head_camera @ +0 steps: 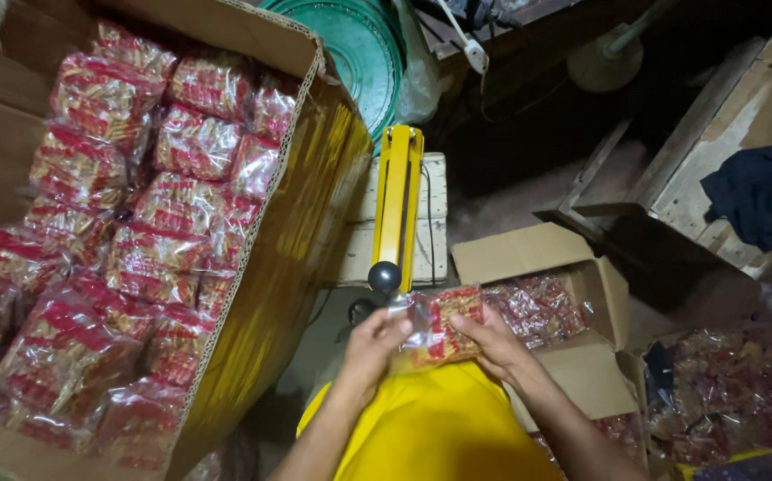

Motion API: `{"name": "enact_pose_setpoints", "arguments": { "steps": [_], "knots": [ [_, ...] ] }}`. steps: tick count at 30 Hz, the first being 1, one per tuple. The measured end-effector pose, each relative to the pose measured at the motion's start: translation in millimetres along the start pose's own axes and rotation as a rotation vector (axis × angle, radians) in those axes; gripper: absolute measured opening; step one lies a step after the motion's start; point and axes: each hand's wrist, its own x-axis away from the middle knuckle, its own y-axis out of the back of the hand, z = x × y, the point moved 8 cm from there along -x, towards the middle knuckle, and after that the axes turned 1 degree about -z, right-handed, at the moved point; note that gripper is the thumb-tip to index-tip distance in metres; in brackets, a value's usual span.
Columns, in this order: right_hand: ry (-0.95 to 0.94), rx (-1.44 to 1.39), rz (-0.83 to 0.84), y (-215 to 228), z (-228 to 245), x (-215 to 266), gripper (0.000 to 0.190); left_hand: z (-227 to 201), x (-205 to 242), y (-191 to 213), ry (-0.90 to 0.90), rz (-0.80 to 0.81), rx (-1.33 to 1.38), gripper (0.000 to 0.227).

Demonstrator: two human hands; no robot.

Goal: The person repeatedly picks up pre-filled snack packets from a large cardboard box, places them on a yellow heat sealer, and presses the handle to seal the top. The sealed packets are then placed into a smaller cardboard box on the right.

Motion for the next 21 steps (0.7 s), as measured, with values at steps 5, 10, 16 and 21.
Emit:
{"name": "enact_pose_setpoints", "arguments": {
  "steps": [5, 10, 16, 21],
  "knots": [
    [-0.023, 0.042, 0.014, 14.7, -18.7, -13.8, 0.058, -14.2, -14.2, 5.5, -0.027, -0.122, 0.032, 0.004],
    [-0.011, 0.068, -0.032, 11.7, -16.4, -33.1, 0.061, -28.2, -14.8, 3.0, -0.058, -0.292, 0.067, 0.018],
    [-0.003, 0.098, -0.006, -3.8, -21.8, -58.5, 0.058, 17.4, -128.3, 53.2, -0.165, -0.316, -0.174, 0.015],
    [0.031, 0.075, -0.118, 0.6, -7.8, -104.6, 0.055, 31.7, -187.0, 59.3, -0.231, -0.182, -0.500, 0.012]
  ]
}}
